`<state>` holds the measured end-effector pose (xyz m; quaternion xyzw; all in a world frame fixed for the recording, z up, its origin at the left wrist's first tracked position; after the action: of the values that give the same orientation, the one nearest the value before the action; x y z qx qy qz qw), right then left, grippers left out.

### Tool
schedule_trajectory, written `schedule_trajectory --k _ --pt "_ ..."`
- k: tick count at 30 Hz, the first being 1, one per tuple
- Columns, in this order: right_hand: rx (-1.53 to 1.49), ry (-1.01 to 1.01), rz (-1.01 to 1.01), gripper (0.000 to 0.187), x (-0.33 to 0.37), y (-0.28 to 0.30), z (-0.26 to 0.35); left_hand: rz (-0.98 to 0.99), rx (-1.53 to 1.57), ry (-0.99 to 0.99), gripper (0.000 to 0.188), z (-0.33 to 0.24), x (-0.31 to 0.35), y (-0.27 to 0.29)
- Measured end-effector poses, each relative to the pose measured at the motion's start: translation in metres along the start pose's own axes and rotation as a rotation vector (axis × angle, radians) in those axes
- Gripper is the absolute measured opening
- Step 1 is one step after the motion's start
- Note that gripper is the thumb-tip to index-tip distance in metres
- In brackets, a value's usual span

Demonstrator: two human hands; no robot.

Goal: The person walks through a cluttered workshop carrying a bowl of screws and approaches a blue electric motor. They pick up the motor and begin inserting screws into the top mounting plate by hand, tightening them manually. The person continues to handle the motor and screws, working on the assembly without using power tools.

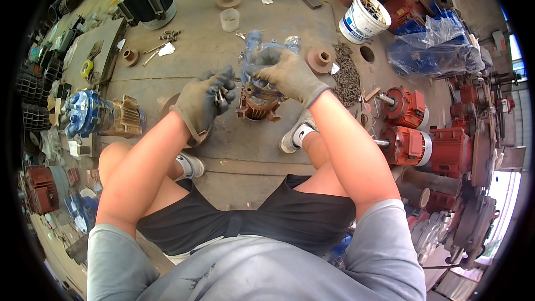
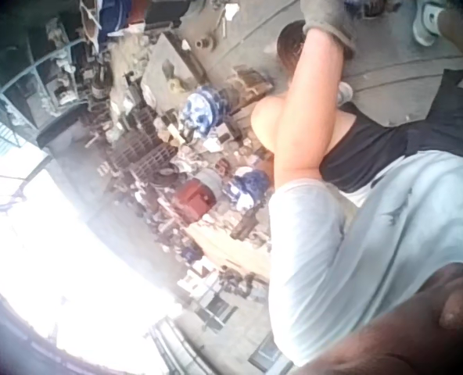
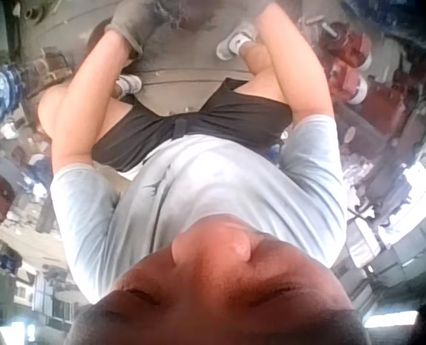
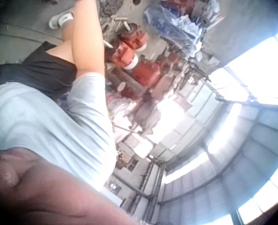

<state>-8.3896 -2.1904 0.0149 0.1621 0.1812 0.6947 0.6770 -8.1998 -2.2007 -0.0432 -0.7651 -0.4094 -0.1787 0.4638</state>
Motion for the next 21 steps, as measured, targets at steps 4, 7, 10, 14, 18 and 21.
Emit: schedule_trajectory --k 4,7,10,14,18,21 --pt "0.091 0.105 0.084 0.026 0.004 -0.007 -0.008 -0.091 -0.039 0.036 0.028 -0.005 -0.004 0.016" --pt "0.16 0.014 0.098 0.027 0.008 -0.011 0.003 -0.129 -0.076 0.06 0.026 -0.003 0.002 0.021" --pt "0.044 -0.023 0.121 0.025 0.013 -0.019 0.008 -0.14 -0.202 0.086 0.026 0.004 0.001 0.018" --pt "0.016 0.013 0.153 0.023 0.009 -0.032 -0.008 -0.097 -0.382 0.084 0.036 0.017 -0.012 0.013" --pt "0.101 -0.02 0.209 0.023 0.006 -0.039 -0.007 -0.124 -0.478 -0.035 0.036 0.018 -0.028 0.009" --pt "0.174 0.034 0.116 0.028 0.005 -0.033 -0.01 -0.186 -0.522 -0.121 0.023 0.012 -0.033 0.004"
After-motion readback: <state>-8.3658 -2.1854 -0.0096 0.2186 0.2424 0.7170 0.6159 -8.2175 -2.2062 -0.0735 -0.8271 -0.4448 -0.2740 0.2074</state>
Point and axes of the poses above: each hand's wrist, its own x-axis away from the middle knuckle, its own y-axis out of the back of the hand, z = x × y, the point moved 9 cm from there along -x, towards the middle knuckle, and after that the axes turned 15 degrees about y, right-handed, at the moved point
